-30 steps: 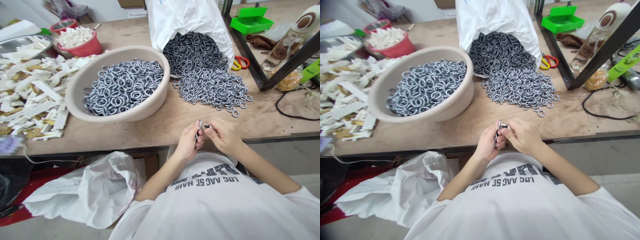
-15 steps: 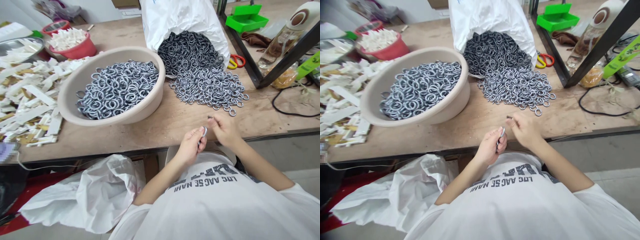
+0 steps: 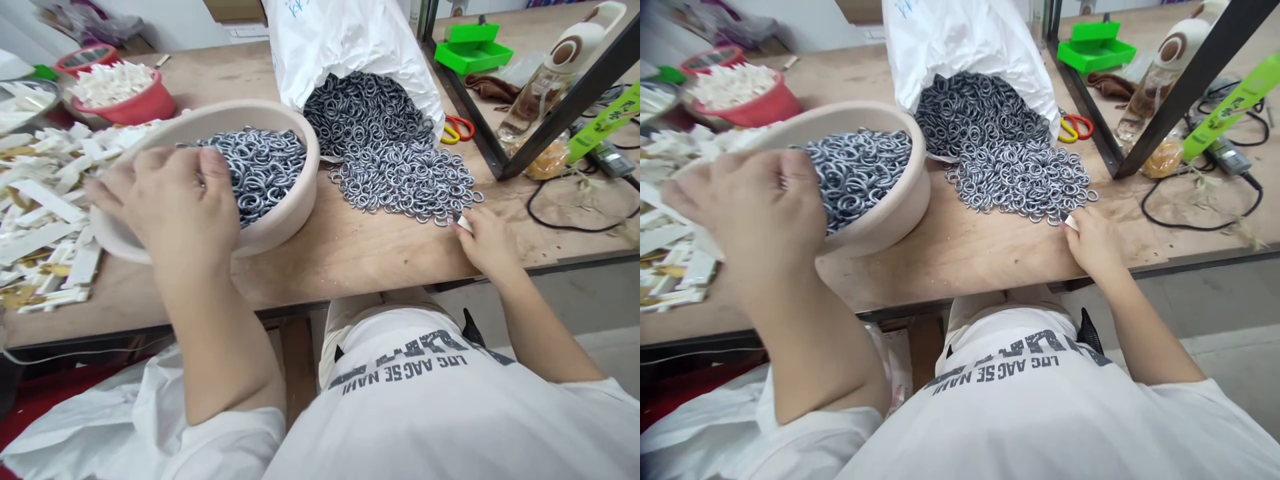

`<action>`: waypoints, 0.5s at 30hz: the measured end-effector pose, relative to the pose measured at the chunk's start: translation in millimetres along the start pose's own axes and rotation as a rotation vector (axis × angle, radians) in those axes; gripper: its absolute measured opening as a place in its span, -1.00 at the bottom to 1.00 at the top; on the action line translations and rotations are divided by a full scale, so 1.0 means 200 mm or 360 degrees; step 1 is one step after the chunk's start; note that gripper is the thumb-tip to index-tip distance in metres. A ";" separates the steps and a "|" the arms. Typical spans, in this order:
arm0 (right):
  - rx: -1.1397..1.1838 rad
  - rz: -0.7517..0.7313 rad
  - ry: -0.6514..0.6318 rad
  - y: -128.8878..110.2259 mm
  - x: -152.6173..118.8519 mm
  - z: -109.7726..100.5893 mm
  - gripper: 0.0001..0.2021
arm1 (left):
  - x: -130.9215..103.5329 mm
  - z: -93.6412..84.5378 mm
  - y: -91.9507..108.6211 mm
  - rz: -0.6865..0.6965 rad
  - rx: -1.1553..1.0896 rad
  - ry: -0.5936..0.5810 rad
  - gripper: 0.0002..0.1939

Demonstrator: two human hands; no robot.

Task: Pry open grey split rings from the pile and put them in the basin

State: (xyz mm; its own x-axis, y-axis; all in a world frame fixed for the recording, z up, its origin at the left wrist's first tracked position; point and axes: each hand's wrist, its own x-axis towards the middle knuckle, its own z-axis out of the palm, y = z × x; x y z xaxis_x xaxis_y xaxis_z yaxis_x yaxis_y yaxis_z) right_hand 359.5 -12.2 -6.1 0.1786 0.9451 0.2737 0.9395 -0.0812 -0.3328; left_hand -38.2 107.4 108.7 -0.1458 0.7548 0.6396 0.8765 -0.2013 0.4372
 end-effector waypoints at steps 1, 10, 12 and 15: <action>0.0262 0.0019 -0.0019 -0.04 0.00 0.00 -0.73 | -0.03 0.01 0.03 0.0029 0.0066 0.0008 -0.70; 0.1598 -0.0384 -0.0061 -0.50 -0.14 0.06 -0.84 | -0.80 0.21 0.53 -0.0351 -0.1549 -0.1452 -0.53; 0.1491 -0.0517 0.0005 -0.52 -0.15 0.07 -0.84 | -0.85 0.26 0.50 -0.0630 -0.1829 -0.1474 -0.52; 0.1321 -0.0670 0.0032 -0.51 -0.14 0.06 -0.80 | -0.85 0.27 0.45 -0.0815 -0.2021 -0.1462 -0.53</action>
State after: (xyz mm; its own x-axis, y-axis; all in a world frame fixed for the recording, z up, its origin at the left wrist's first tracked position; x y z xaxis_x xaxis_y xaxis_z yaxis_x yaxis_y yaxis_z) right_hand 255.1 -26.2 9.4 -0.1171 0.8387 0.5318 0.4192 0.5272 -0.7392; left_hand 89.9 -5.7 5.0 0.4252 0.9008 -0.0881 -0.1543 0.1680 0.9736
